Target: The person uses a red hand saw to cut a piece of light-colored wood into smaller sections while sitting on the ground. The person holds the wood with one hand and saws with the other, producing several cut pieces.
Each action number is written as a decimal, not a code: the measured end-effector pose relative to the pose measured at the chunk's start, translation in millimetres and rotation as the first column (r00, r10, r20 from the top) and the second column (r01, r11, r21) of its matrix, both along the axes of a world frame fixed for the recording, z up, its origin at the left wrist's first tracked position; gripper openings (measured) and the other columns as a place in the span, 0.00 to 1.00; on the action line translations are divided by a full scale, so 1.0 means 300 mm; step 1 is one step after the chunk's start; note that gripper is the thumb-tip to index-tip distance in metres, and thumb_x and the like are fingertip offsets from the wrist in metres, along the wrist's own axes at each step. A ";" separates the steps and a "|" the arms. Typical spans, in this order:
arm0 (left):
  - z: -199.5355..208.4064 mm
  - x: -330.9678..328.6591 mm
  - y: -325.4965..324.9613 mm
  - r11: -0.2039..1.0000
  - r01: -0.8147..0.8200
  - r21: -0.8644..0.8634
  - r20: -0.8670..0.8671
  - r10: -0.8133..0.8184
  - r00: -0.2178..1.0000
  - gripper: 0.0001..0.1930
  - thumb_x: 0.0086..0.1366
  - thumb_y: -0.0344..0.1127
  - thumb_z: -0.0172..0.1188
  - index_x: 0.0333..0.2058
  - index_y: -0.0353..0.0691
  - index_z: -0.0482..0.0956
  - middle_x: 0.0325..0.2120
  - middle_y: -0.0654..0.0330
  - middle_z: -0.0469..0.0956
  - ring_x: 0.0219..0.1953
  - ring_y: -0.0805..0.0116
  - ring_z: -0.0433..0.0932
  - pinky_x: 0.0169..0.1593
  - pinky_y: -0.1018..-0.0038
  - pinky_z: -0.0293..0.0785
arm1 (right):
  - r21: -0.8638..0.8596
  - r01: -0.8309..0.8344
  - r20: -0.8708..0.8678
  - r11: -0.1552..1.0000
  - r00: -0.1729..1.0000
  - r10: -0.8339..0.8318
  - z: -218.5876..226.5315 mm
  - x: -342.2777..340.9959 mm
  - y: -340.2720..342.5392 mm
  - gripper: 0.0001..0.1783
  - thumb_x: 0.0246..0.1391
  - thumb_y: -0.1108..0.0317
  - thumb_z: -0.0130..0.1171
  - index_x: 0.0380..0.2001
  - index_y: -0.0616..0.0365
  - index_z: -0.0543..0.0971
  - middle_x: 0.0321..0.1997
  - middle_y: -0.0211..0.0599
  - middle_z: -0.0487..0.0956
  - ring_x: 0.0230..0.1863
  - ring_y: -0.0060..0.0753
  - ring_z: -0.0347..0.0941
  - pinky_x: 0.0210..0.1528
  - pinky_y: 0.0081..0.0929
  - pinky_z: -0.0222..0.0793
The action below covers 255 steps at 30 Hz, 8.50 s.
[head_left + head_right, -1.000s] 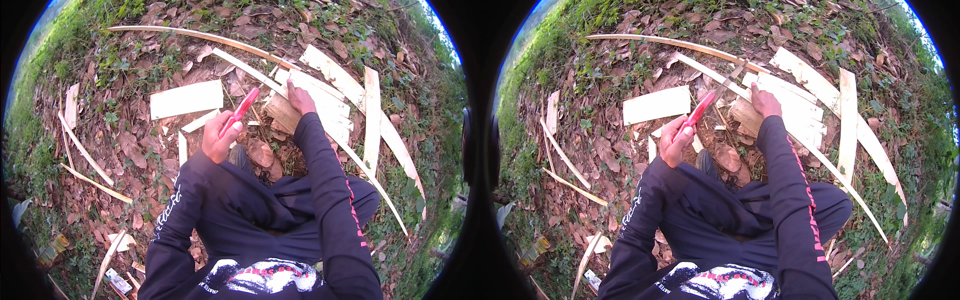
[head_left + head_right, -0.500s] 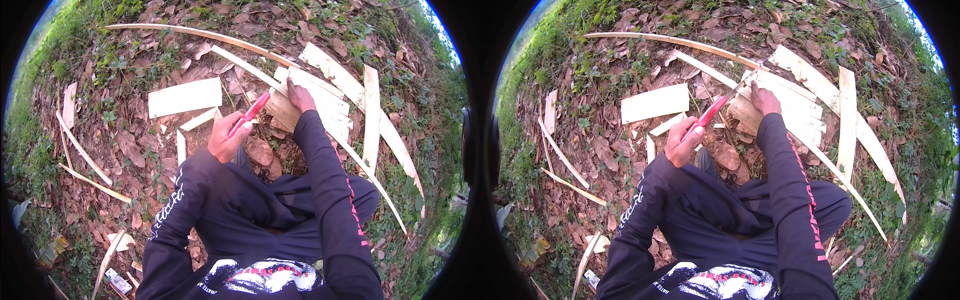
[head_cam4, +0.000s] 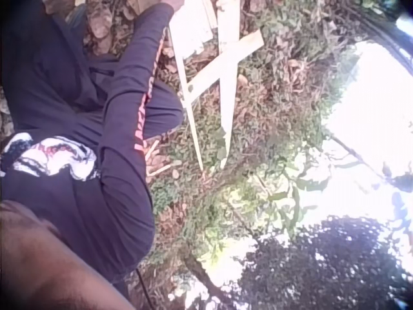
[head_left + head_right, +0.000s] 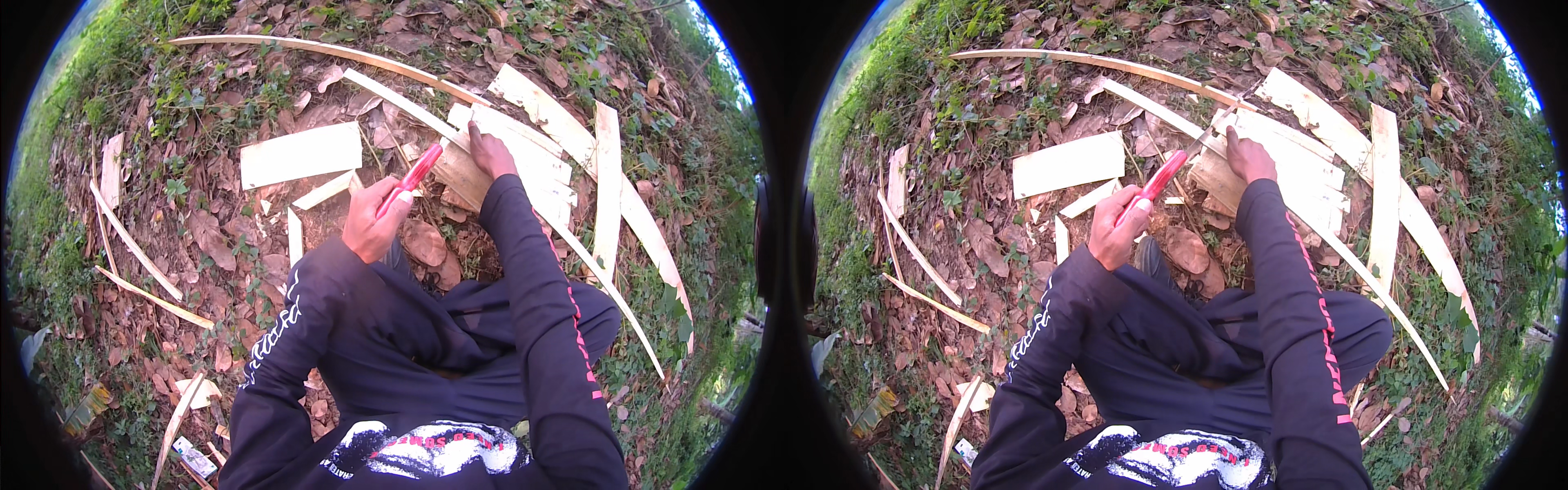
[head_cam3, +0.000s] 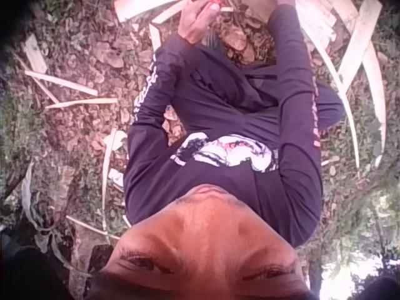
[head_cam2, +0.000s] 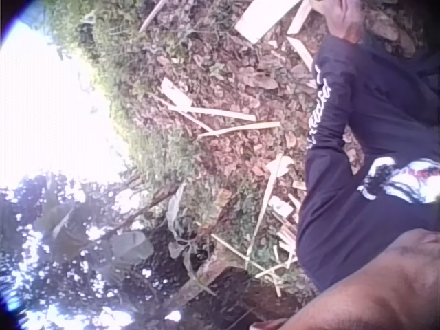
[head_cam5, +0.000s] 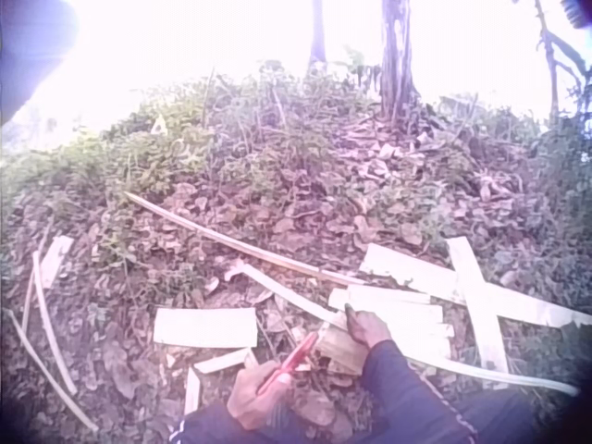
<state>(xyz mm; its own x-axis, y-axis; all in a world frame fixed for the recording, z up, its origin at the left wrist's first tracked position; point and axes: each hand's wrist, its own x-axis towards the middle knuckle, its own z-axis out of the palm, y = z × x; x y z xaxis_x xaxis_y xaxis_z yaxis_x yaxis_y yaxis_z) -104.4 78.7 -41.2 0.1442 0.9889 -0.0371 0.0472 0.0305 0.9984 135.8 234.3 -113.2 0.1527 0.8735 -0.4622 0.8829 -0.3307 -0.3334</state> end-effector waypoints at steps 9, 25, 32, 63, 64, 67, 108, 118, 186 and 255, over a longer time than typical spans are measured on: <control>-0.002 0.016 0.002 1.000 -0.019 -0.020 0.108 0.021 0.994 0.11 0.70 0.38 0.53 0.32 0.36 0.74 0.19 0.72 0.64 0.21 0.85 0.59 0.26 0.82 0.54 | -0.013 -0.002 0.010 1.000 1.000 0.002 -0.019 0.017 0.014 0.46 0.65 0.32 0.25 0.54 0.61 0.79 0.58 0.58 0.76 0.61 0.58 0.71 0.64 0.47 0.63; 0.035 -0.073 -0.078 0.978 0.050 -0.201 0.177 -0.014 0.984 0.11 0.70 0.36 0.49 0.34 0.33 0.72 0.18 0.72 0.63 0.18 0.85 0.55 0.22 0.82 0.50 | 0.003 0.044 -0.015 0.999 0.999 -0.044 -0.001 0.015 0.017 0.50 0.65 0.32 0.24 0.53 0.69 0.78 0.58 0.65 0.75 0.63 0.60 0.69 0.66 0.46 0.60; 0.057 -0.089 -0.091 0.994 0.011 -0.108 -0.008 -0.012 1.000 0.13 0.67 0.38 0.53 0.30 0.32 0.74 0.16 0.65 0.66 0.20 0.76 0.63 0.26 0.73 0.59 | 0.000 -0.025 0.040 1.000 0.999 0.025 0.002 -0.036 -0.010 0.46 0.65 0.33 0.25 0.53 0.63 0.79 0.58 0.58 0.76 0.61 0.58 0.71 0.64 0.47 0.63; 0.137 -0.136 -0.093 0.997 0.032 -0.074 -0.034 -0.034 0.999 0.09 0.64 0.32 0.51 0.29 0.30 0.72 0.19 0.70 0.65 0.18 0.86 0.57 0.22 0.82 0.51 | -0.050 0.045 0.038 0.998 0.998 -0.043 -0.036 0.059 0.081 0.49 0.66 0.33 0.19 0.55 0.62 0.78 0.60 0.57 0.75 0.63 0.56 0.70 0.65 0.48 0.62; 0.132 -0.112 -0.073 0.998 0.026 -0.062 -0.033 -0.028 0.999 0.09 0.64 0.32 0.51 0.29 0.31 0.72 0.19 0.70 0.65 0.18 0.86 0.57 0.23 0.82 0.51 | -0.047 0.046 0.037 0.998 0.998 -0.044 -0.026 0.054 0.072 0.49 0.66 0.33 0.19 0.55 0.62 0.78 0.60 0.56 0.75 0.63 0.56 0.70 0.65 0.48 0.62; 0.071 -0.058 0.007 0.997 0.051 -0.052 -0.055 -0.054 0.997 0.09 0.68 0.31 0.51 0.30 0.32 0.72 0.18 0.71 0.63 0.21 0.84 0.59 0.24 0.82 0.54 | -0.042 0.030 0.017 0.999 0.999 -0.029 -0.020 0.016 0.039 0.48 0.66 0.33 0.19 0.55 0.62 0.78 0.59 0.56 0.76 0.63 0.56 0.70 0.65 0.48 0.62; 0.064 -0.022 0.044 0.995 0.083 -0.058 -0.094 -0.088 0.992 0.10 0.69 0.33 0.51 0.32 0.31 0.72 0.21 0.69 0.65 0.20 0.85 0.60 0.24 0.83 0.56 | -0.031 0.101 0.010 0.994 0.995 -0.100 -0.035 0.073 0.089 0.48 0.65 0.32 0.20 0.54 0.60 0.79 0.59 0.56 0.76 0.62 0.56 0.71 0.64 0.48 0.62; 0.056 -0.017 0.093 0.998 0.054 -0.033 -0.048 -0.056 0.997 0.10 0.69 0.32 0.53 0.31 0.31 0.73 0.19 0.71 0.64 0.20 0.85 0.60 0.23 0.82 0.54 | 0.042 0.093 0.043 0.995 0.995 -0.095 -0.009 0.025 0.066 0.50 0.64 0.30 0.19 0.55 0.60 0.79 0.58 0.56 0.76 0.62 0.57 0.71 0.65 0.48 0.62; -0.008 -0.190 0.004 0.929 0.144 -0.340 -0.029 -0.163 0.986 0.12 0.70 0.37 0.54 0.34 0.34 0.78 0.22 0.66 0.75 0.24 0.81 0.69 0.29 0.79 0.64 | 0.046 0.126 0.035 0.991 0.991 -0.128 0.038 0.004 0.016 0.46 0.64 0.31 0.26 0.51 0.59 0.81 0.55 0.55 0.79 0.59 0.57 0.74 0.61 0.47 0.66; 0.162 -0.013 -0.128 0.993 -0.112 0.032 -0.215 0.116 0.970 0.13 0.69 0.39 0.56 0.33 0.32 0.77 0.17 0.69 0.70 0.20 0.83 0.64 0.26 0.82 0.59 | 0.329 0.157 0.199 0.931 0.952 -0.231 0.016 -0.063 -0.110 0.38 0.66 0.36 0.33 0.43 0.57 0.83 0.44 0.52 0.83 0.51 0.52 0.76 0.54 0.51 0.58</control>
<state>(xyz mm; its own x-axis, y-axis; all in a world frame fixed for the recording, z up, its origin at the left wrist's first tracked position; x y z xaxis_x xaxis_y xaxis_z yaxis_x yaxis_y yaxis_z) -108.2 40.2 7.3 0.0213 0.9991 -0.0357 0.2594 0.0289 0.9653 116.9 201.4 -108.3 0.4038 0.9084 -0.1087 0.8759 -0.4182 -0.2405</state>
